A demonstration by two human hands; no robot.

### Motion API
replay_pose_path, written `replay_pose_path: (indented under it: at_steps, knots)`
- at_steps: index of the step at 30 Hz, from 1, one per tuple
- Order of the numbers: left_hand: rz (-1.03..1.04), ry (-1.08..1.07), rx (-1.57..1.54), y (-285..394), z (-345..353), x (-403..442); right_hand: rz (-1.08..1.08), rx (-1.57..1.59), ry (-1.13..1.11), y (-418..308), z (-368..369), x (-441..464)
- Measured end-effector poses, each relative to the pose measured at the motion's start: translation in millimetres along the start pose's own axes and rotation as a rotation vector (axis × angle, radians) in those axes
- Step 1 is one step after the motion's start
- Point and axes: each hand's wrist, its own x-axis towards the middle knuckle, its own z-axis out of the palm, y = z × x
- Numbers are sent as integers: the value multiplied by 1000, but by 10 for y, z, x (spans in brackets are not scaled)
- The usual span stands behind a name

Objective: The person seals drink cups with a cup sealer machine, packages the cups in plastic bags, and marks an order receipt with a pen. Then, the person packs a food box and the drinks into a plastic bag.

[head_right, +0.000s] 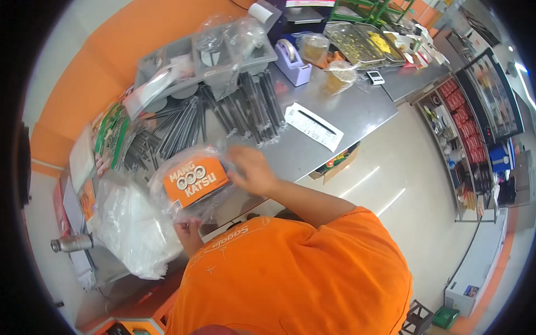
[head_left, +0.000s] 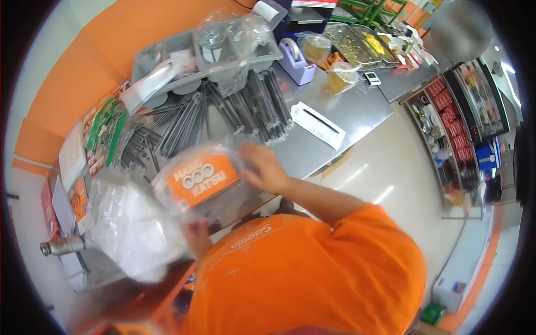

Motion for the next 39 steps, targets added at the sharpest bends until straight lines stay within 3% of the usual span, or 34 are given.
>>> replay_pose_path:
  at_steps: [1, 2, 4, 5, 7, 8, 10, 14, 16, 17, 19, 20, 21, 24, 25, 26, 28, 29, 30, 31, 32, 33, 35, 37, 38, 39]
  knots:
    - [-139, 84, -130, 177, 42, 18, 356, -58, 167, 123, 10, -110]
    - [-150, 71, -248, 319, 97, 44, 370, -67, 170, 193, 55, -188]
    - [-131, 101, -314, 640, 237, 168, 445, 148, -249, 274, 217, -237]
    - [-103, 151, -379, 708, 266, 175, 451, 152, -253, 281, 258, -214]
    - [-138, 133, -309, 609, 206, 151, 751, 557, -275, 342, 285, -72]
    - [-180, 150, -258, 517, 185, 106, 735, 563, -267, 366, 227, -27]
    - [-221, 188, -205, 447, 168, 7, 1084, 841, -424, 409, 10, 30]
    - [-87, 323, -121, 530, 88, 31, 579, 733, -304, 169, -1134, 408]
    - [87, 708, -47, 744, 94, 194, 587, 717, 20, 465, -1644, 385]
    - [329, 800, 429, 660, -166, 195, 526, 374, 154, 871, -1779, 239]
    - [755, 814, 500, 927, 32, 72, 660, -172, 45, 1461, -1944, -151]
    - [811, 637, 560, 1035, 308, 12, 670, -401, -40, 1732, -1899, -368]
    - [861, 460, 619, 1129, 699, -10, 686, -422, -237, 1721, -1882, -457]
    - [267, -382, 434, 1210, 1957, 178, 556, -311, -225, 1692, -1636, -560]
    - [90, -521, 319, 1010, 2380, 306, 529, -302, -244, 1694, -1582, -588]
    - [-23, -505, 144, 773, 2774, 362, 482, -286, -212, 1721, -1533, -622]
    - [340, -265, 584, 219, 3266, 601, 410, -266, -186, 1767, -1613, -668]
    - [346, -243, 588, 249, 3397, 600, 450, -77, -162, 1761, -1700, -676]
    - [357, -253, 842, 287, 3507, 582, 490, 112, -137, 1808, -1781, -640]
    - [359, -261, 1093, 303, 3591, 558, 473, 114, -142, 1923, -1880, -573]
    - [427, -203, 1064, 276, 3648, 527, 504, 22, -63, 2057, -1999, -508]
    - [419, -187, 1063, 252, 3659, 506, 536, -68, 14, 2181, -2093, -442]
    - [241, -265, 1053, 280, 3615, 415, 492, -203, -45, 2421, -2136, -317]
    - [198, -227, 1083, 275, 3516, 323, 389, -372, -284, 2534, -2103, -191]
    - [126, -268, 1061, 258, 3435, 310, 367, -361, -294, 2454, -2087, -41]
    - [52, -309, 1036, 235, 3351, 281, 272, -236, -112, 2259, -2088, 131]
